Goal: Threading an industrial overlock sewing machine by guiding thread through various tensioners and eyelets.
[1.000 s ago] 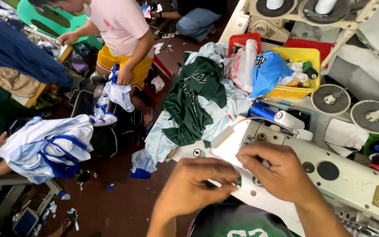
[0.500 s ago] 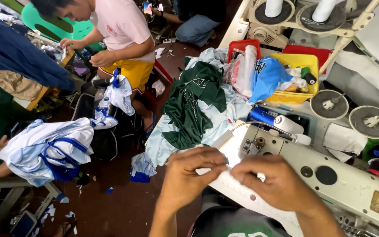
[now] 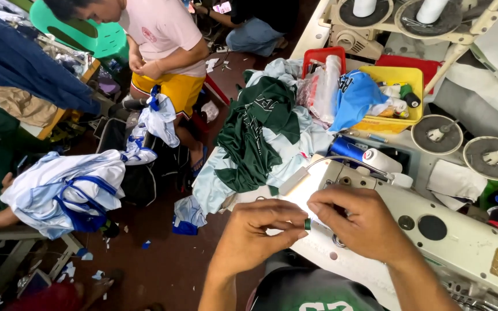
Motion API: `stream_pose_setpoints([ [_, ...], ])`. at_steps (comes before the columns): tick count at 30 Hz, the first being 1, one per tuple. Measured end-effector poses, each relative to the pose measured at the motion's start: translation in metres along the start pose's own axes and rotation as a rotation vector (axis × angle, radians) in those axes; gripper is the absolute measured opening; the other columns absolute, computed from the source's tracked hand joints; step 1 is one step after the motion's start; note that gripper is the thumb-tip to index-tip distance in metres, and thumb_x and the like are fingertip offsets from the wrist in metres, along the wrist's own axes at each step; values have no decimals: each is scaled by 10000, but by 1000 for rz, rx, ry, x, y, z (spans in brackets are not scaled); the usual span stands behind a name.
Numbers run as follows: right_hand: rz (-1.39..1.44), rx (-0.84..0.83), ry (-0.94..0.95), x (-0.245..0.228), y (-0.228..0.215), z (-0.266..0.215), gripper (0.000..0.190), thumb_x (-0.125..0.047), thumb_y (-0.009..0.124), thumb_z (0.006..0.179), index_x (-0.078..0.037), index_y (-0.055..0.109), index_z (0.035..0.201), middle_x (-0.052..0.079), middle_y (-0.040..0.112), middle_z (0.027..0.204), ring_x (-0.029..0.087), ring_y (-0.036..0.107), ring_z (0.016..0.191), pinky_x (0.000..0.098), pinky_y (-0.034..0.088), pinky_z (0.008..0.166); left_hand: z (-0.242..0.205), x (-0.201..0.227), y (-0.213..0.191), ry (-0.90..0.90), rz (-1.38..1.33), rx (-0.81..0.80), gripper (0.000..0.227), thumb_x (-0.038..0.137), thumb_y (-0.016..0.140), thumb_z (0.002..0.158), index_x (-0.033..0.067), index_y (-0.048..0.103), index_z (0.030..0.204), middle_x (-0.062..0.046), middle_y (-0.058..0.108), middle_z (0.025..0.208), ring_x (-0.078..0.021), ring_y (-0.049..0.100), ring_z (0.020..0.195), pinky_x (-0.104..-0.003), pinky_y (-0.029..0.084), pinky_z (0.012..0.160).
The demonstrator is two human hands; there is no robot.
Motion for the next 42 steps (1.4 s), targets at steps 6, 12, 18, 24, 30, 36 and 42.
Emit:
stream_pose_setpoints([
  [6, -19, -122, -88, -12, 16, -3, 72, -98, 700, 919, -80, 753, 963, -1, 629, 675, 119, 522, 554, 280, 426, 520, 1, -3, -19, 39, -2, 176, 174, 46, 824, 828, 42, 785, 997, -125, 784, 1015, -154, 766, 808, -252, 702, 737],
  [12, 0, -75, -11, -3, 10, 0, 61, -104, 690, 926, -67, 738, 933, 4, 697, 747, 119, 613, 652, 277, 493, 594, 0, -10, -8, -41, 105, 20, 197, 103, 813, 851, 71, 796, 1044, -62, 789, 1031, -100, 745, 788, -226, 658, 730],
  [18, -64, -58, -29, 5, 15, -3, 77, -109, 664, 942, -69, 726, 921, 2, 719, 762, 127, 645, 651, 275, 515, 629, -9, -34, -4, -166, -202, -8, 243, 26, 802, 854, 50, 779, 1094, -99, 771, 1076, -125, 727, 922, -227, 650, 767],
  [24, -106, -75, -89, -1, 18, -12, 69, -111, 647, 957, -78, 703, 934, 2, 671, 758, 146, 549, 595, 304, 460, 594, -14, -41, -15, -63, -298, 102, 213, 10, 780, 875, 35, 753, 1085, -145, 703, 1156, -195, 715, 1010, -304, 675, 876],
  [30, -248, -54, -63, 7, 14, -37, 99, -126, 675, 908, -60, 735, 951, 37, 791, 874, 179, 754, 751, 345, 579, 703, -48, -94, -51, -225, -105, 397, 171, 0, 819, 838, 57, 777, 994, -57, 790, 985, -105, 755, 828, -221, 610, 666],
  [36, -186, -113, -66, 18, 27, -66, 104, -138, 652, 914, -94, 720, 979, -1, 771, 823, 143, 717, 658, 321, 578, 670, -74, -110, -64, -263, -57, 460, 183, -6, 793, 837, 62, 762, 1004, -72, 702, 1060, -123, 687, 804, -250, 591, 731],
  [42, -81, -143, 196, 50, 52, -80, 190, -208, 695, 896, -101, 802, 1012, -4, 840, 895, 108, 791, 748, 314, 604, 654, -73, -105, -42, -266, -120, 393, 215, -23, 824, 813, 71, 745, 989, -83, 758, 1070, -129, 732, 871, -244, 608, 805],
])
Point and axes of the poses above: each hand's wrist, its own z-axis towards the middle knuckle, its own y-axis out of the palm, x = y × z, the point moved 9 cm from there along z, towards the middle knuckle
